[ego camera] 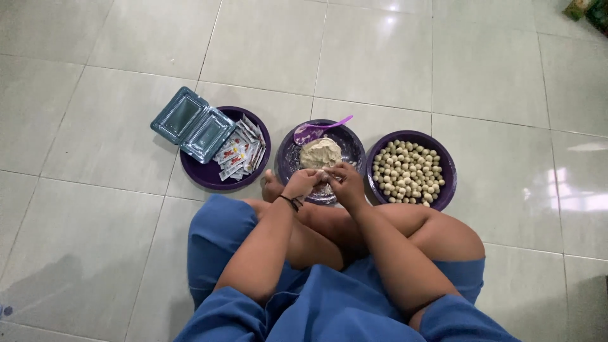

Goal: Rolling small pieces of dough into uniform balls and placing them into a bowl.

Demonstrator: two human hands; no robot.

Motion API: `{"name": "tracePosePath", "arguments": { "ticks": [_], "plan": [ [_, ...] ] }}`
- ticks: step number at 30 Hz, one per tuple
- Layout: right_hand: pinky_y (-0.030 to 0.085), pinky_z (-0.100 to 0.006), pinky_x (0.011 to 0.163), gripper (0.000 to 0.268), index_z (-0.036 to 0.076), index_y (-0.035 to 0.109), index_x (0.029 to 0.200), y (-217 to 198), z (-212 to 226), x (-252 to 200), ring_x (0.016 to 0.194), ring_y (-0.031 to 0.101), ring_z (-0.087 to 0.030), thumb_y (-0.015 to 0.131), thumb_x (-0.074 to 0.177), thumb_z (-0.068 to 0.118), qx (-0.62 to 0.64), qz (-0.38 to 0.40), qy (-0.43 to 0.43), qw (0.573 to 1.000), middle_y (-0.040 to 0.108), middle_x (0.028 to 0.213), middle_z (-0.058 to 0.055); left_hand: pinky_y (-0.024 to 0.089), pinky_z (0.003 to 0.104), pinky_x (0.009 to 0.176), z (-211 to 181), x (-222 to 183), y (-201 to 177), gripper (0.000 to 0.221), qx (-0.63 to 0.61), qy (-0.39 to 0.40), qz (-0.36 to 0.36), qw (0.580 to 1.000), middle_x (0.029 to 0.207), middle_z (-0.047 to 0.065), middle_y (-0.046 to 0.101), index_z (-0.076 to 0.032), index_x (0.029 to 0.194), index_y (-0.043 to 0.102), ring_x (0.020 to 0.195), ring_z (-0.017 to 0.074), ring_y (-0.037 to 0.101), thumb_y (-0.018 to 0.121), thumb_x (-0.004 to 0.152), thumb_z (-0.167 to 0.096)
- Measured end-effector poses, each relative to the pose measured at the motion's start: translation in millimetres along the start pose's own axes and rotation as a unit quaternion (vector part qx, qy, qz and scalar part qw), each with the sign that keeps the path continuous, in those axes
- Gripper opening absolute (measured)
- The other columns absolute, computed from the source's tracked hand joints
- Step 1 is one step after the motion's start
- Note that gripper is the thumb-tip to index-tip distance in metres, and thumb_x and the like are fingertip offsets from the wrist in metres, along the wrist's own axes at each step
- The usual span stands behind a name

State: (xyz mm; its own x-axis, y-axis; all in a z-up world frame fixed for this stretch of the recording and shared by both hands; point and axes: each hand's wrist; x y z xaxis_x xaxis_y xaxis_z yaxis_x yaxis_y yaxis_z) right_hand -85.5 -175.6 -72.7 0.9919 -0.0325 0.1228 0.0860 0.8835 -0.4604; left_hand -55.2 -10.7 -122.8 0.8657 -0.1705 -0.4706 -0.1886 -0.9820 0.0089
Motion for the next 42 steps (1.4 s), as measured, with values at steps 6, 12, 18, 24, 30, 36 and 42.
{"name": "tracePosePath", "arguments": {
  "ticks": [6, 12, 18, 24, 30, 36, 42],
  "plan": [
    [0.059, -0.032, 0.071, 0.028, 0.016, 0.083, 0.106, -6.3, 11.6, 5.1, 0.093, 0.071, -0.031, 0.089, 0.079, 0.015, 0.044, 0.021, -0.02, 0.999, 0.072, 0.103, -0.011, 0.06, 0.031, 0.06, 29.6, 26.8, -5.1, 0.025, -0.184, -0.04, 0.043, 0.981, 0.083, 0.02, 0.071, 0.008, 0.104, 0.069, 0.075, 0.0232, 0.07, 0.069, 0.098, -0.016],
    [0.059, -0.039, 0.079, 0.025, 0.014, 0.08, 0.114, -12.3, 2.0, 11.4, 0.106, 0.069, -0.038, 0.079, 0.09, 0.009, 0.069, 0.061, -0.026, 0.995, 0.073, 0.11, -0.017, 0.061, 0.042, 0.072, 16.5, 17.8, -2.7, 0.031, -0.218, -0.024, 0.059, 0.974, 0.093, 0.026, 0.073, 0.013, 0.109, 0.066, 0.082, 0.0275, 0.072, 0.066, 0.101, -0.017],
    [0.058, -0.041, 0.081, 0.024, 0.016, 0.082, 0.099, -8.0, -6.6, 11.1, 0.098, 0.071, -0.034, 0.089, 0.076, 0.017, 0.008, 0.057, -0.039, 0.998, 0.075, 0.104, -0.01, 0.059, 0.037, 0.069, -16.0, -7.5, -5.4, 0.035, -0.17, -0.044, 0.093, 0.98, 0.09, 0.027, 0.072, 0.016, 0.118, 0.064, 0.074, 0.0208, 0.067, 0.065, 0.101, -0.015],
    [0.057, -0.041, 0.082, 0.022, 0.02, 0.081, 0.099, -8.4, 2.8, 7.0, 0.098, 0.071, -0.03, 0.085, 0.078, 0.023, -0.036, 0.044, -0.023, 0.998, 0.074, 0.108, -0.006, 0.061, 0.037, 0.066, -13.8, -4.1, -2.3, 0.046, -0.111, -0.013, 0.051, 0.992, 0.094, 0.026, 0.074, 0.013, 0.122, 0.064, 0.083, 0.0242, 0.075, 0.074, 0.097, -0.024],
    [0.053, -0.045, 0.097, 0.034, 0.022, 0.078, 0.117, -8.6, 11.9, 4.5, 0.114, 0.067, -0.036, 0.081, 0.084, 0.023, -0.03, 0.079, -0.065, 0.994, 0.073, 0.112, -0.012, 0.056, 0.041, 0.06, -13.4, -6.0, -6.2, 0.034, -0.112, -0.012, 0.01, 0.994, 0.1, 0.033, 0.07, 0.009, 0.126, 0.063, 0.08, 0.0215, 0.068, 0.065, 0.1, -0.012],
    [0.053, -0.042, 0.097, 0.012, 0.018, 0.081, 0.096, -4.5, -11.0, 8.1, 0.111, 0.068, -0.033, 0.083, 0.086, 0.025, -0.051, -0.004, -0.094, 0.994, 0.074, 0.105, -0.008, 0.063, 0.042, 0.075, -14.6, -6.1, 2.8, 0.046, -0.197, -0.005, 0.034, 0.98, 0.115, 0.028, 0.069, 0.007, 0.137, 0.056, 0.09, 0.0237, 0.071, 0.065, 0.1, -0.019],
    [0.048, -0.051, 0.103, 0.046, 0.017, 0.075, 0.122, -7.3, 5.7, 6.6, 0.119, 0.064, -0.041, 0.087, 0.078, 0.024, 0.0, 0.048, -0.096, 0.994, 0.07, 0.117, -0.016, 0.062, 0.039, 0.067, -6.4, 4.2, -7.6, 0.037, -0.184, 0.003, 0.017, 0.983, 0.097, 0.029, 0.071, 0.007, 0.132, 0.059, 0.085, 0.0268, 0.072, 0.065, 0.099, -0.01]
  ]
}}
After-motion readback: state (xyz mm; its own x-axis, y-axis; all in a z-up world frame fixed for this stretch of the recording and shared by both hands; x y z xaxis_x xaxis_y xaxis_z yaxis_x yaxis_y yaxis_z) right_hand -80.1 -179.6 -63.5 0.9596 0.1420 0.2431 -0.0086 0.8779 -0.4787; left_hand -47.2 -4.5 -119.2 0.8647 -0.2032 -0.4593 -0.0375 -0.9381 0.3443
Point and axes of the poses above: each hand's wrist, its own x-axis towards the middle knuckle, its own y-axis out of the palm, z = x × y
